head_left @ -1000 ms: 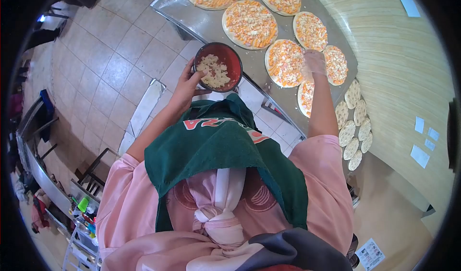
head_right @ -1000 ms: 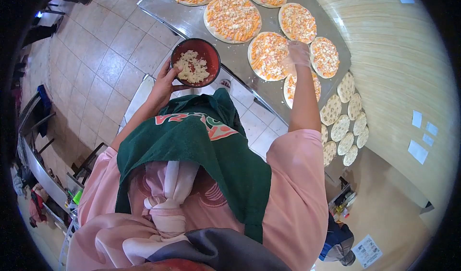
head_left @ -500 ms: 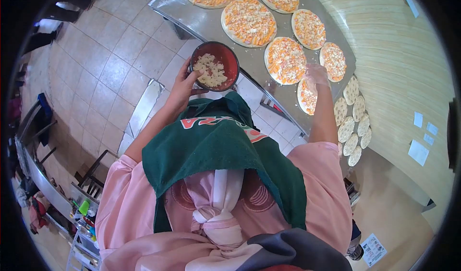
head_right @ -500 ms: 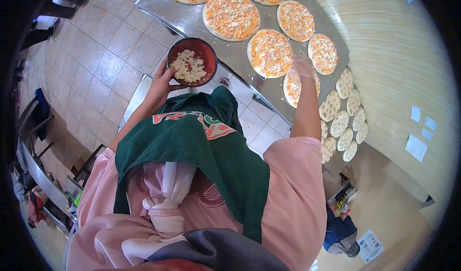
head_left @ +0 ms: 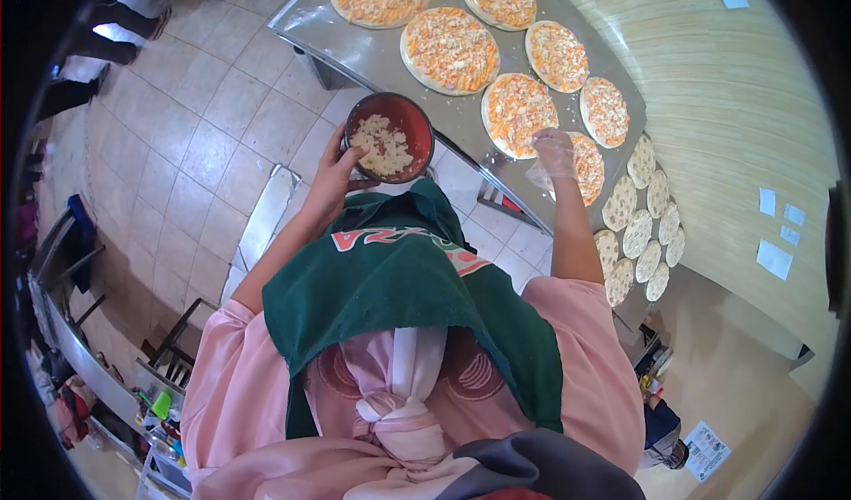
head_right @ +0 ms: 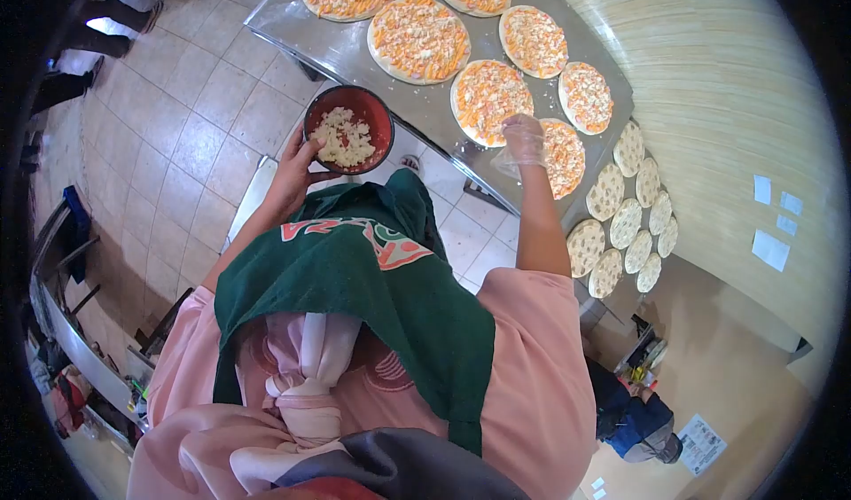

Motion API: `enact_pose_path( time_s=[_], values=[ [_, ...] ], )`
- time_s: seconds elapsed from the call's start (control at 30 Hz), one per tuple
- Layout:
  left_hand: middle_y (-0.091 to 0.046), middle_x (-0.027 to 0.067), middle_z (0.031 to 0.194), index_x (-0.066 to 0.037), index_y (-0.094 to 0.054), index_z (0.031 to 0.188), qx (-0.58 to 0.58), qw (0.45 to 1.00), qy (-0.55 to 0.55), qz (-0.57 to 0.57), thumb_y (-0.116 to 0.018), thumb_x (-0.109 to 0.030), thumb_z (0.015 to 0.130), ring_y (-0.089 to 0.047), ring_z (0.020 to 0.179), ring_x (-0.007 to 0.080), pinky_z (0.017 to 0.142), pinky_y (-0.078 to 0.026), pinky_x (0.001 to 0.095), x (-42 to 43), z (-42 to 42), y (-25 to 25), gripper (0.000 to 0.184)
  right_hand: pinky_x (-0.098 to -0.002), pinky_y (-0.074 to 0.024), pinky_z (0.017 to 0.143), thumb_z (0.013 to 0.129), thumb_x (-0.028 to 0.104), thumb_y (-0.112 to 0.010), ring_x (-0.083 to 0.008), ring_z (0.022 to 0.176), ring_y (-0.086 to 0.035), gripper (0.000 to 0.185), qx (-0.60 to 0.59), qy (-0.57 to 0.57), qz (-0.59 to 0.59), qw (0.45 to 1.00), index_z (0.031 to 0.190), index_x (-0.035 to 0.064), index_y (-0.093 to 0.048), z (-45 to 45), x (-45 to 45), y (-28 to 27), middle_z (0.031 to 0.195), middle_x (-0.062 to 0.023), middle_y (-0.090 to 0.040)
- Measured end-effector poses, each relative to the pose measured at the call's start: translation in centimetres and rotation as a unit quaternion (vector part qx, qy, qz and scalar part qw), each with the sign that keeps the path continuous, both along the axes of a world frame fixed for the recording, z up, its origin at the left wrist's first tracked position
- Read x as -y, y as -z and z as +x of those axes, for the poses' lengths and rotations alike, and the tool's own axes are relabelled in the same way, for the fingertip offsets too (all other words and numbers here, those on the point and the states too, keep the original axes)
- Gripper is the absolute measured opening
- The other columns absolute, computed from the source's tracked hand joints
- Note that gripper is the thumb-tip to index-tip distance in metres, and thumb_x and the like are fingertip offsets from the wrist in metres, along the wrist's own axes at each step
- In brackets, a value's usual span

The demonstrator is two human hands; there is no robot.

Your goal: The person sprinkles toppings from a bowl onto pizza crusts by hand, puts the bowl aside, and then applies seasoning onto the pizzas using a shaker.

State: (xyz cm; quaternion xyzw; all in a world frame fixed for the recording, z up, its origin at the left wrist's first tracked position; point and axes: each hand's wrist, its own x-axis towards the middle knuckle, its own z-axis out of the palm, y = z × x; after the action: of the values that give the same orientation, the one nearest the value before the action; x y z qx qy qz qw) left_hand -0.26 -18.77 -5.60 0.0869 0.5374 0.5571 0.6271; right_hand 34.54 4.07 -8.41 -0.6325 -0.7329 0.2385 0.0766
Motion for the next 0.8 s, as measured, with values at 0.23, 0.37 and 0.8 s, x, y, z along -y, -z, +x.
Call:
enact_pose_path(
  time_s=[0.23,0.37,0.8],
  values=[
    [-0.046,0.0133,0.123,-0.014,-0.023,0.144,-0.005,1.000,-0.011,-0.002,-0.058,-0.018,0.086,-0.056,0.106,0.0258,0.067,-0.058,0.0378,1.2,-0.7,-0.4,0.068,-0.0345,-0.0511,0.070,0.071,0.012,-0.061,-0.0242,0.073,-0.065,0.016,-0.125,0.000,-0.074,0.989,0.081,0.0048,-0.070,-0.2,-1.8,5.0,0.077,-0.0140,-0.067],
    [-0.045,0.0137,0.125,-0.013,-0.024,0.144,-0.004,1.000,-0.022,-0.005,-0.059,-0.019,0.086,-0.053,0.110,0.0262,0.069,-0.058,0.0385,2.1,-1.2,-0.5,0.068,-0.0387,-0.0508,0.071,0.073,0.016,-0.060,-0.0314,0.076,-0.064,0.013,0.000,-0.098,0.063,0.993,0.075,0.0061,-0.068,-3.3,-2.2,4.4,0.077,-0.0154,-0.066],
    [-0.039,0.0148,0.132,-0.013,-0.021,0.145,-0.009,0.998,-0.066,-0.016,-0.059,-0.021,0.087,-0.047,0.117,0.0290,0.073,-0.057,0.0431,4.2,-2.6,-0.4,0.070,-0.0334,-0.0518,0.070,0.070,0.013,-0.065,-0.0251,0.072,-0.066,0.007,0.043,-0.057,0.071,0.995,0.074,0.0070,-0.067,-7.1,-8.2,5.0,0.072,-0.0119,-0.067]
  ],
)
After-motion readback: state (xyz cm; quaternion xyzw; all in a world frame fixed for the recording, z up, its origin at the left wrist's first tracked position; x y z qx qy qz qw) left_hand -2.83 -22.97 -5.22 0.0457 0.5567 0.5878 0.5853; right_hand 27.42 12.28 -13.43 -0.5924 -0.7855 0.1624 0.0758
